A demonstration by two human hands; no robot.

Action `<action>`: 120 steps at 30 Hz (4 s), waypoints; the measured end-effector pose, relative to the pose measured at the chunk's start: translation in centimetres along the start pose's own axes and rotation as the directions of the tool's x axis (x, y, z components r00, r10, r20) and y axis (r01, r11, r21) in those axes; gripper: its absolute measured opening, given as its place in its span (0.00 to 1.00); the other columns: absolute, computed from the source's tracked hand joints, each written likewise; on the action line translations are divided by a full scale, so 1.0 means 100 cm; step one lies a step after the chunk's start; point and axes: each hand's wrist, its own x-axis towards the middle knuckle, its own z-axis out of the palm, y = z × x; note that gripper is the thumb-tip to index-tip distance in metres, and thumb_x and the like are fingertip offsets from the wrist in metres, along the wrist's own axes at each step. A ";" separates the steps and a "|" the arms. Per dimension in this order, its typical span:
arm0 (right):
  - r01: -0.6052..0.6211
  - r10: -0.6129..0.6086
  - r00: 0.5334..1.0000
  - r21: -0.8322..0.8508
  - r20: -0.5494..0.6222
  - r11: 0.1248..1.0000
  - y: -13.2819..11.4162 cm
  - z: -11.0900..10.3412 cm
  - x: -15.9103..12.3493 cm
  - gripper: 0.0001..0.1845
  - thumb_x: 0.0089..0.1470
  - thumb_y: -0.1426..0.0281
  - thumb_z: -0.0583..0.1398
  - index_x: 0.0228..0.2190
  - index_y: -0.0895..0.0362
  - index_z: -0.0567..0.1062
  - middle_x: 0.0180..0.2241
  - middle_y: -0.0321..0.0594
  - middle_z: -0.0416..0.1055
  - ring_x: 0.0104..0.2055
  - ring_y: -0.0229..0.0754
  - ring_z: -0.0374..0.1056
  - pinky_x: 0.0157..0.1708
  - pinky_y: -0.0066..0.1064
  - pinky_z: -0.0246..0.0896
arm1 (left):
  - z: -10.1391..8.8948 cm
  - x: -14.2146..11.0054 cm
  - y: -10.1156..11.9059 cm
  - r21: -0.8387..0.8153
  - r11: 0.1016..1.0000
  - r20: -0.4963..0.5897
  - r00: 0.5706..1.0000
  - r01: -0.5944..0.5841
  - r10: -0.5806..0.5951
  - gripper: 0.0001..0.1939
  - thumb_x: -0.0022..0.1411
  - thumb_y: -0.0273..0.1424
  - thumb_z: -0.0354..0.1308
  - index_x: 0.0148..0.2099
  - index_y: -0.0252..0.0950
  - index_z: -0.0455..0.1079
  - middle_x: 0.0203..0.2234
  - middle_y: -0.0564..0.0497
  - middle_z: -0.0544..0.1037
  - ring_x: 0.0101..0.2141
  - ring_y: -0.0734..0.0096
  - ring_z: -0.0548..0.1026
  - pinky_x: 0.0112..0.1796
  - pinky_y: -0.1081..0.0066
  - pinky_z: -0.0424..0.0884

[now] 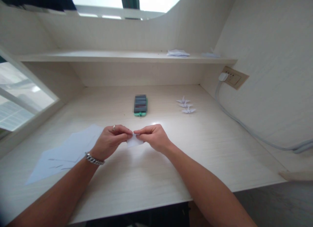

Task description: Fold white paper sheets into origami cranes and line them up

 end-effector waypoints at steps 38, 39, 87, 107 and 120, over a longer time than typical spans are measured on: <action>-0.056 0.056 0.998 -0.087 -0.013 0.995 0.003 -0.002 0.003 0.18 0.40 0.58 0.68 0.27 0.60 0.79 0.24 0.38 0.73 0.27 0.37 0.66 0.28 0.30 0.61 | 0.000 0.001 0.000 0.018 0.997 0.011 0.997 0.081 -0.081 0.11 0.48 0.30 0.68 0.36 0.32 0.78 0.23 0.51 0.79 0.25 0.71 0.76 0.30 0.70 0.75; -0.071 0.069 0.997 -0.058 -0.038 0.996 0.004 -0.002 0.004 0.18 0.40 0.57 0.68 0.25 0.60 0.78 0.23 0.37 0.72 0.25 0.36 0.65 0.27 0.30 0.61 | 0.000 0.001 -0.001 0.004 0.997 0.022 0.997 0.075 -0.076 0.12 0.48 0.31 0.68 0.37 0.32 0.78 0.23 0.51 0.79 0.25 0.71 0.76 0.31 0.70 0.75; -0.084 0.083 0.996 -0.046 -0.024 0.995 0.007 0.001 0.005 0.17 0.37 0.59 0.70 0.25 0.60 0.79 0.22 0.38 0.73 0.25 0.36 0.66 0.26 0.31 0.65 | 0.005 0.002 -0.005 0.074 0.993 -0.005 0.996 0.093 -0.093 0.13 0.49 0.35 0.67 0.33 0.30 0.77 0.23 0.48 0.79 0.24 0.73 0.74 0.27 0.73 0.71; -0.149 0.149 0.989 0.006 -0.012 0.989 0.001 0.002 0.003 0.16 0.35 0.65 0.70 0.30 0.59 0.83 0.25 0.39 0.77 0.27 0.38 0.70 0.27 0.32 0.70 | 0.003 0.002 -0.004 -0.016 0.990 0.012 0.991 0.137 -0.137 0.10 0.45 0.31 0.69 0.31 0.31 0.77 0.21 0.53 0.77 0.23 0.76 0.72 0.25 0.76 0.71; -0.133 0.133 0.991 0.023 -0.010 0.991 0.001 0.002 0.001 0.14 0.36 0.67 0.70 0.30 0.58 0.83 0.25 0.39 0.77 0.27 0.38 0.71 0.27 0.33 0.72 | 0.003 0.000 0.002 -0.019 0.995 0.022 0.994 0.103 -0.102 0.07 0.45 0.29 0.68 0.30 0.32 0.78 0.20 0.52 0.78 0.23 0.76 0.73 0.25 0.76 0.71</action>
